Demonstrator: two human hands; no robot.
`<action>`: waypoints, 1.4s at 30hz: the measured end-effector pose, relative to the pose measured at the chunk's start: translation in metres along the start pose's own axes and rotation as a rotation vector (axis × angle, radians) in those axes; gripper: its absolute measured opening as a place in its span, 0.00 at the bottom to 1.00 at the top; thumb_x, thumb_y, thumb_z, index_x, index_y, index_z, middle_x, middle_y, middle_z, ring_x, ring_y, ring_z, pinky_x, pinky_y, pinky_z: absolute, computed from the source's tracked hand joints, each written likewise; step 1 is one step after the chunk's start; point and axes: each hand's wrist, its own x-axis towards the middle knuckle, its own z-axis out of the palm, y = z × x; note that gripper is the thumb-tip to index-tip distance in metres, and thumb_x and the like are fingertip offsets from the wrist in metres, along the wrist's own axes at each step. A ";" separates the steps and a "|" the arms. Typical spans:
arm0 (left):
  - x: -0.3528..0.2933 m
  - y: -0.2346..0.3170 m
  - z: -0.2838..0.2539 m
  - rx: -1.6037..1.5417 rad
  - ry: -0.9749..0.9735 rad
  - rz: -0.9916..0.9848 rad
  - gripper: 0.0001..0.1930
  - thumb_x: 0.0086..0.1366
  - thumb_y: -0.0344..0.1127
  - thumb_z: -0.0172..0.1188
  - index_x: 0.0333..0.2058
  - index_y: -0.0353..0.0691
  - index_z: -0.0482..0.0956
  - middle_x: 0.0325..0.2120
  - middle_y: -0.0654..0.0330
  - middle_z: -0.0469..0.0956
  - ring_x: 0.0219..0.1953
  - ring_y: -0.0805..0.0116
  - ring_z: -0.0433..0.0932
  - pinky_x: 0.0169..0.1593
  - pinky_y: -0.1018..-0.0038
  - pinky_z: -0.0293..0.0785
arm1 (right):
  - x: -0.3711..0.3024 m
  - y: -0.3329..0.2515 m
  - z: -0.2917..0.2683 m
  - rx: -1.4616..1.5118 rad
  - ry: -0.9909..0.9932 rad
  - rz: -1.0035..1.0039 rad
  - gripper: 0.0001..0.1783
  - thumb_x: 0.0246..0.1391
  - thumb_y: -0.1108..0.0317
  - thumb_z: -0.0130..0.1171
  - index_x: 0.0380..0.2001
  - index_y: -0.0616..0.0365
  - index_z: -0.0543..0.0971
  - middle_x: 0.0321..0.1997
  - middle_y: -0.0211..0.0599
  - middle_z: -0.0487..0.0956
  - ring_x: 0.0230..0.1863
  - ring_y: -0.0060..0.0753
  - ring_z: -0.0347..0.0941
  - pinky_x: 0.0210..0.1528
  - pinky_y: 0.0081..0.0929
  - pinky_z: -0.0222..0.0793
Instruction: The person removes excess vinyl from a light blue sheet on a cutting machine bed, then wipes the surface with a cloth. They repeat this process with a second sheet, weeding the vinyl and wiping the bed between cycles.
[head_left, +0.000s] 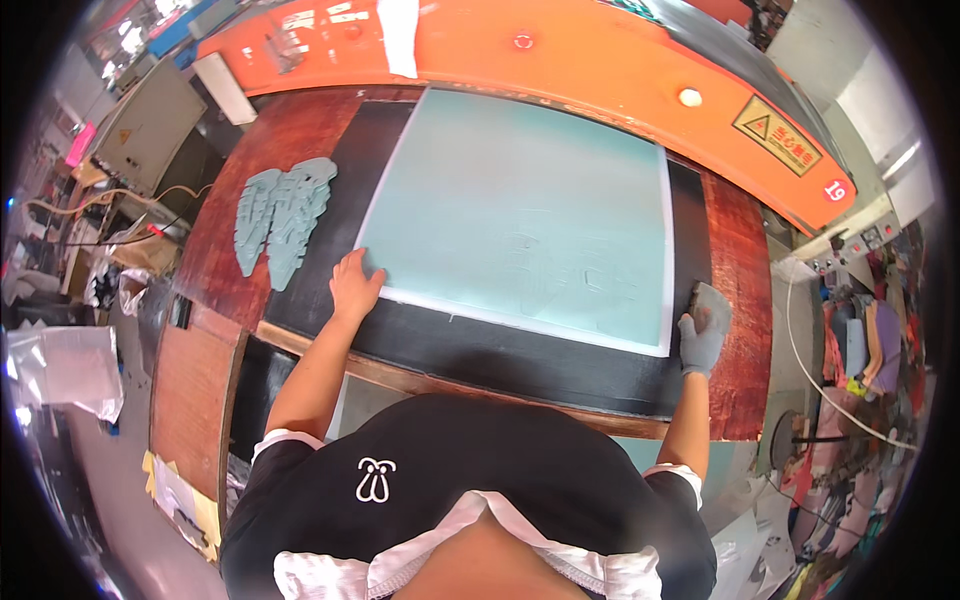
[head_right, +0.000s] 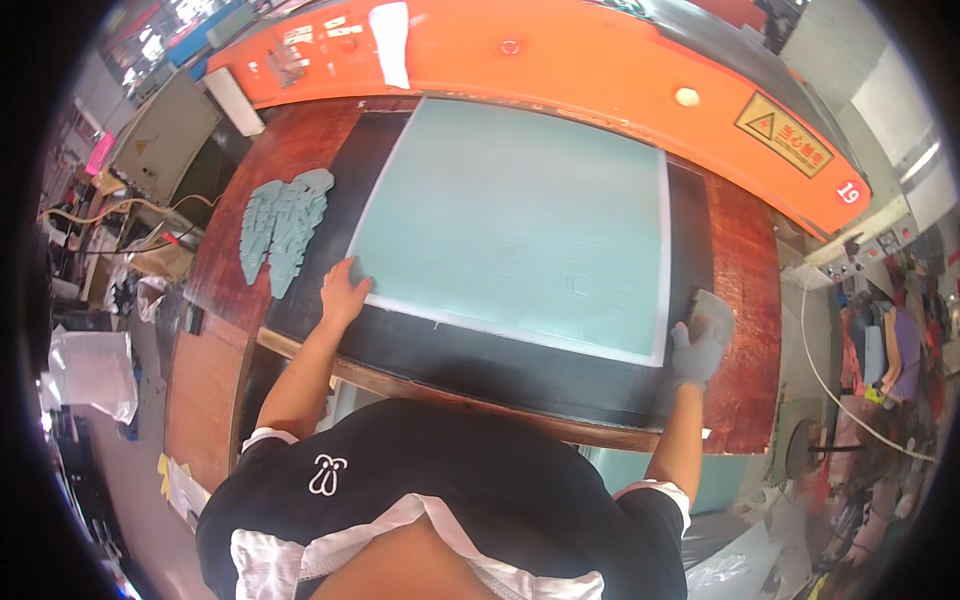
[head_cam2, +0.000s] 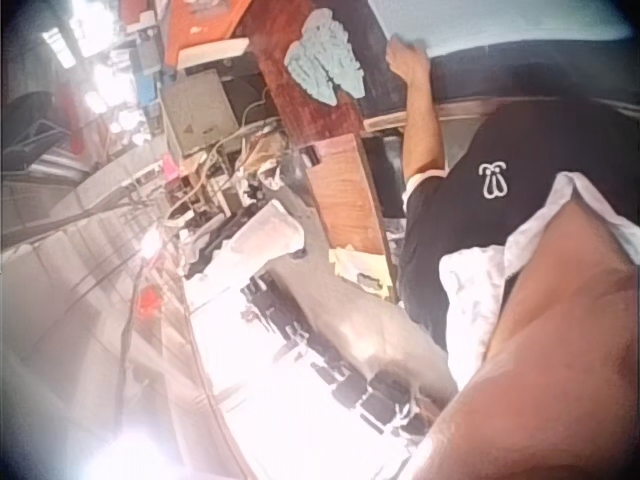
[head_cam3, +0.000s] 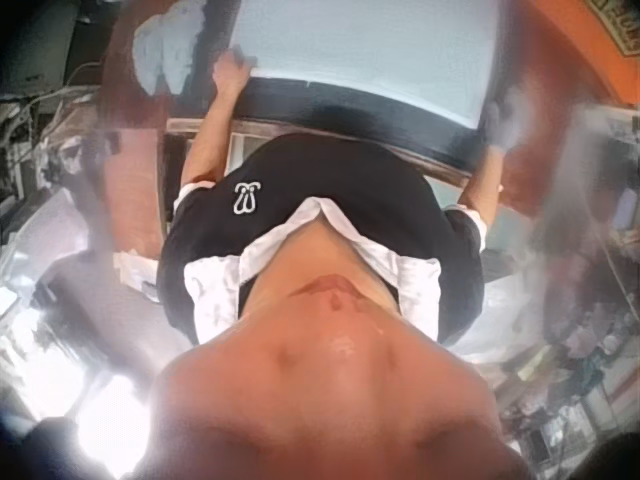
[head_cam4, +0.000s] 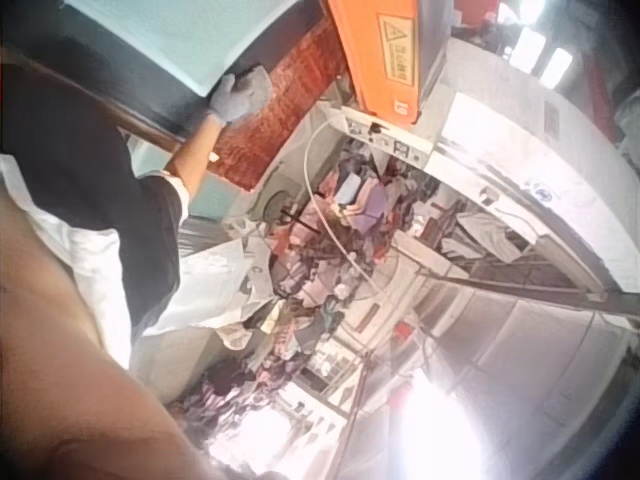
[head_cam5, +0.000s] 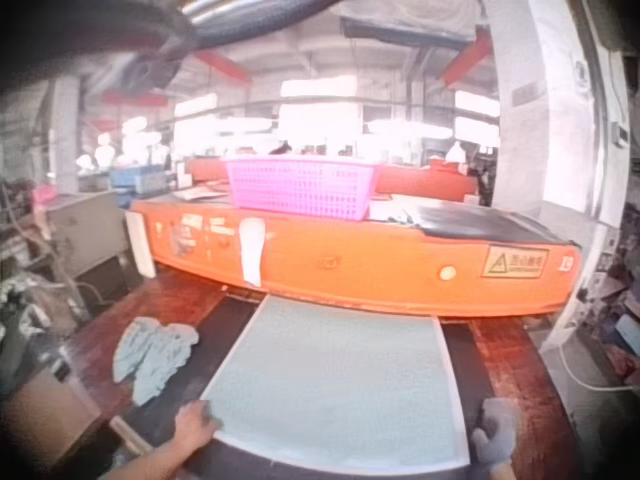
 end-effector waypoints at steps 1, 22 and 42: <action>0.007 -0.009 -0.002 -0.012 -0.030 -0.077 0.30 0.51 0.44 0.62 0.51 0.35 0.69 0.49 0.44 0.69 0.54 0.51 0.66 0.54 0.60 0.62 | -0.006 -0.011 0.016 0.416 -0.157 0.121 0.28 0.45 0.55 0.60 0.46 0.62 0.73 0.40 0.49 0.76 0.41 0.48 0.73 0.44 0.38 0.68; -0.014 -0.034 -0.050 -1.273 -0.453 -0.628 0.19 0.64 0.36 0.54 0.52 0.39 0.65 0.41 0.59 0.75 0.39 0.65 0.77 0.39 0.67 0.74 | -0.055 -0.052 -0.009 0.310 -0.321 0.150 0.17 0.51 0.59 0.53 0.22 0.65 0.75 0.17 0.43 0.70 0.21 0.30 0.64 0.28 0.29 0.62; -0.040 -0.039 -0.020 -1.378 -0.607 -0.278 0.20 0.69 0.48 0.43 0.47 0.36 0.71 0.44 0.56 0.74 0.42 0.67 0.76 0.43 0.69 0.75 | -0.149 -0.428 0.107 0.746 -0.707 -0.841 0.20 0.53 0.59 0.53 0.46 0.59 0.73 0.43 0.50 0.75 0.47 0.45 0.72 0.48 0.34 0.67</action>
